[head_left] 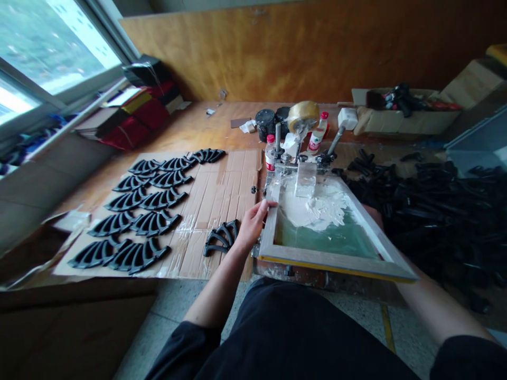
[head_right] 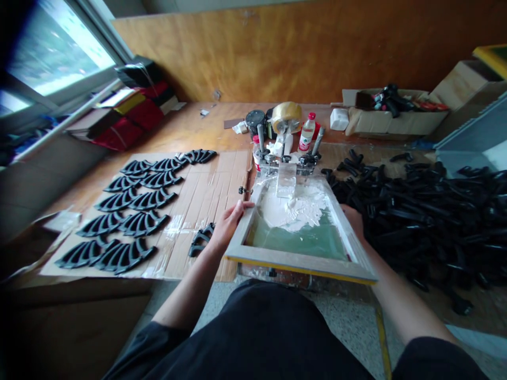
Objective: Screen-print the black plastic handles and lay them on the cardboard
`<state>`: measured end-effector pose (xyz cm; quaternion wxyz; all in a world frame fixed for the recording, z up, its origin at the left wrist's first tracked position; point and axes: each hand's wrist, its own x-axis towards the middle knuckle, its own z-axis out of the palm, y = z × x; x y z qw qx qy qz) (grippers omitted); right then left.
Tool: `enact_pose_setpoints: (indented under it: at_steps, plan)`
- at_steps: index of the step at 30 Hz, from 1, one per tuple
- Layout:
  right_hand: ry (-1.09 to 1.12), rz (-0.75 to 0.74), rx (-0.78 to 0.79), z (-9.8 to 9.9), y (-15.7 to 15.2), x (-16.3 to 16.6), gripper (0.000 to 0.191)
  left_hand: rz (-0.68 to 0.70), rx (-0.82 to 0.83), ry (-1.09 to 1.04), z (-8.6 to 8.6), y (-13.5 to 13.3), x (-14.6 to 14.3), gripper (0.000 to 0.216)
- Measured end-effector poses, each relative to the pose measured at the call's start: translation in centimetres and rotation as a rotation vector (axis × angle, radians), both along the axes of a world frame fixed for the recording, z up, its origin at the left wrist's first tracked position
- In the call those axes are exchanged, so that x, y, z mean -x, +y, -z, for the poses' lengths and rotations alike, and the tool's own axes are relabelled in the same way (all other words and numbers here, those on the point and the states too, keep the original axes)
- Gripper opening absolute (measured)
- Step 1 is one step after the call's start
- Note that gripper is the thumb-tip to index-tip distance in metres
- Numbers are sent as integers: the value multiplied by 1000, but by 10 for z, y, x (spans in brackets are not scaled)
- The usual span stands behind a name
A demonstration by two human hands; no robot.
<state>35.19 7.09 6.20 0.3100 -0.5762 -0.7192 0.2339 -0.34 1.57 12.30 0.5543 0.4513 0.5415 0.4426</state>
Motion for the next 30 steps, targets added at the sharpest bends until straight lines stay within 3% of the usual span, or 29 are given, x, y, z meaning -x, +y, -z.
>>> enact_pose_setpoints:
  at_steps: [2,4,7,10,14,17,21,23,27,30]
  plan:
    - [-70,188,-131,-8,12,3,44,46,56,51,27,-7,2,53]
    - [-195,236,-283,-18,23,25,36,53,81,125,58,-12,3,56]
    - [-384,43,-365,-31,35,79,54,19,86,263,93,-15,0,66]
    - [-527,-89,-241,-33,36,121,38,2,85,349,110,-13,-3,64]
    - [-595,-240,-97,-19,12,131,5,8,76,373,117,-12,-2,59]
    - [-569,-475,-181,-10,-17,119,13,23,81,390,120,-12,0,57]
    - [-507,-758,-217,-16,-33,104,19,32,89,406,122,-12,0,57]
    - [-483,-751,-180,-20,-30,104,16,15,91,400,122,-12,0,56]
    - [-468,-542,-217,-13,-34,113,17,-10,98,358,117,-13,-2,57]
    - [-440,-571,-233,-1,-50,113,27,-29,115,321,114,-13,-3,61]
